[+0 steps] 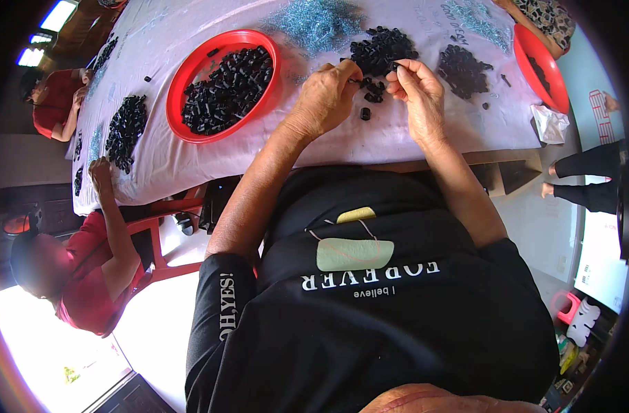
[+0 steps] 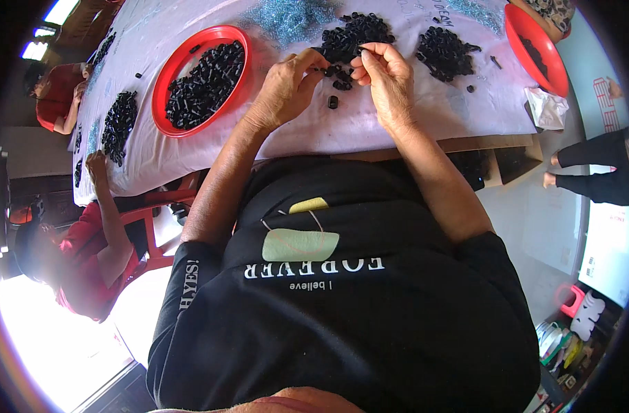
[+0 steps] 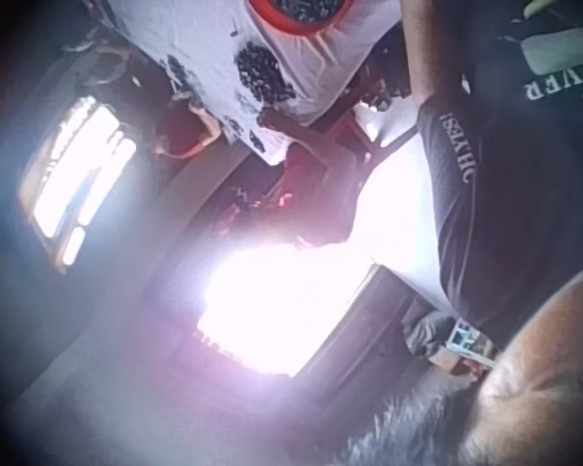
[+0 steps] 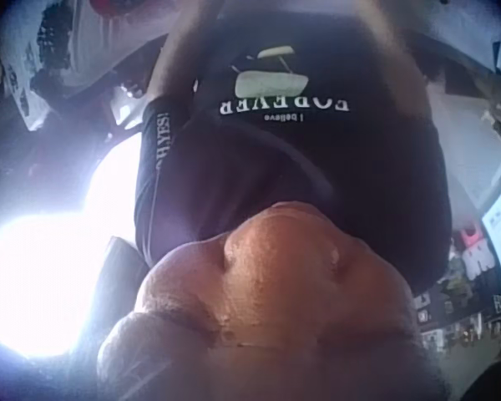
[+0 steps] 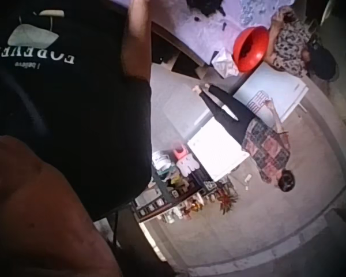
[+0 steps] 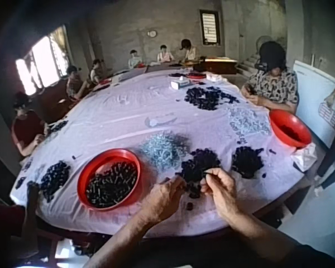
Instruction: The person sorts and inspects small black plastic components by hand on a workshop table.
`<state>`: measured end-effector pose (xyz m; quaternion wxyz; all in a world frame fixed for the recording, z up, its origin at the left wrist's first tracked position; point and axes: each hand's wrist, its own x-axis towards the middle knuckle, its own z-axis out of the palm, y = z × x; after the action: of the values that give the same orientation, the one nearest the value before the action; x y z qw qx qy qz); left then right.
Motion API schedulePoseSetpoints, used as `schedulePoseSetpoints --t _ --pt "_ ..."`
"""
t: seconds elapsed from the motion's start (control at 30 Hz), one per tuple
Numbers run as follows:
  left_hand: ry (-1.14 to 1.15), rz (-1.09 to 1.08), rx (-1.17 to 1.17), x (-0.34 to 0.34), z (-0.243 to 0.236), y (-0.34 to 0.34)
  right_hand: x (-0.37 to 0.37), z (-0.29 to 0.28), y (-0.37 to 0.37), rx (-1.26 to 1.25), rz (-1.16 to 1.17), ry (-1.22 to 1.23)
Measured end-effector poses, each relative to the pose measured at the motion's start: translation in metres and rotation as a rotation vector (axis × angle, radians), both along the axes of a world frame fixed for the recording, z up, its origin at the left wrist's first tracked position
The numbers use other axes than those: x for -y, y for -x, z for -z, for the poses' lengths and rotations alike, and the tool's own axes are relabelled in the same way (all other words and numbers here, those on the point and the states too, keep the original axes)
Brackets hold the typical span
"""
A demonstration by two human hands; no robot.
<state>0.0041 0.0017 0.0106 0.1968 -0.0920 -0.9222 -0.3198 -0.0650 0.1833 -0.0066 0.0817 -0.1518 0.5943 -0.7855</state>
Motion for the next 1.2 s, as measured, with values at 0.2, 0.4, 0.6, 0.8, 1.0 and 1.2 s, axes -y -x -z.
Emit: schedulePoseSetpoints --t 0.2,0.4,0.6,0.8,1.0,1.2 --pt "-0.022 -0.009 0.083 0.000 -0.005 -0.002 -0.001 0.001 0.001 -0.009 0.001 0.005" --pt "-0.021 -0.011 -0.031 -0.002 -0.002 -0.001 -0.001 0.000 0.001 0.005 0.032 -0.008" --pt "-0.053 0.019 0.086 -0.003 -0.007 -0.004 -0.001 0.001 0.001 -0.002 0.016 -0.016" --pt "0.000 -0.020 0.027 -0.009 -0.007 -0.003 0.000 0.000 -0.001 0.016 0.015 -0.037" --pt "0.001 0.079 0.052 -0.014 -0.010 -0.006 0.000 -0.002 -0.001 0.022 0.011 -0.037" --pt "-0.055 0.033 0.064 -0.010 -0.011 -0.006 -0.001 -0.001 -0.001 0.023 0.005 -0.034"
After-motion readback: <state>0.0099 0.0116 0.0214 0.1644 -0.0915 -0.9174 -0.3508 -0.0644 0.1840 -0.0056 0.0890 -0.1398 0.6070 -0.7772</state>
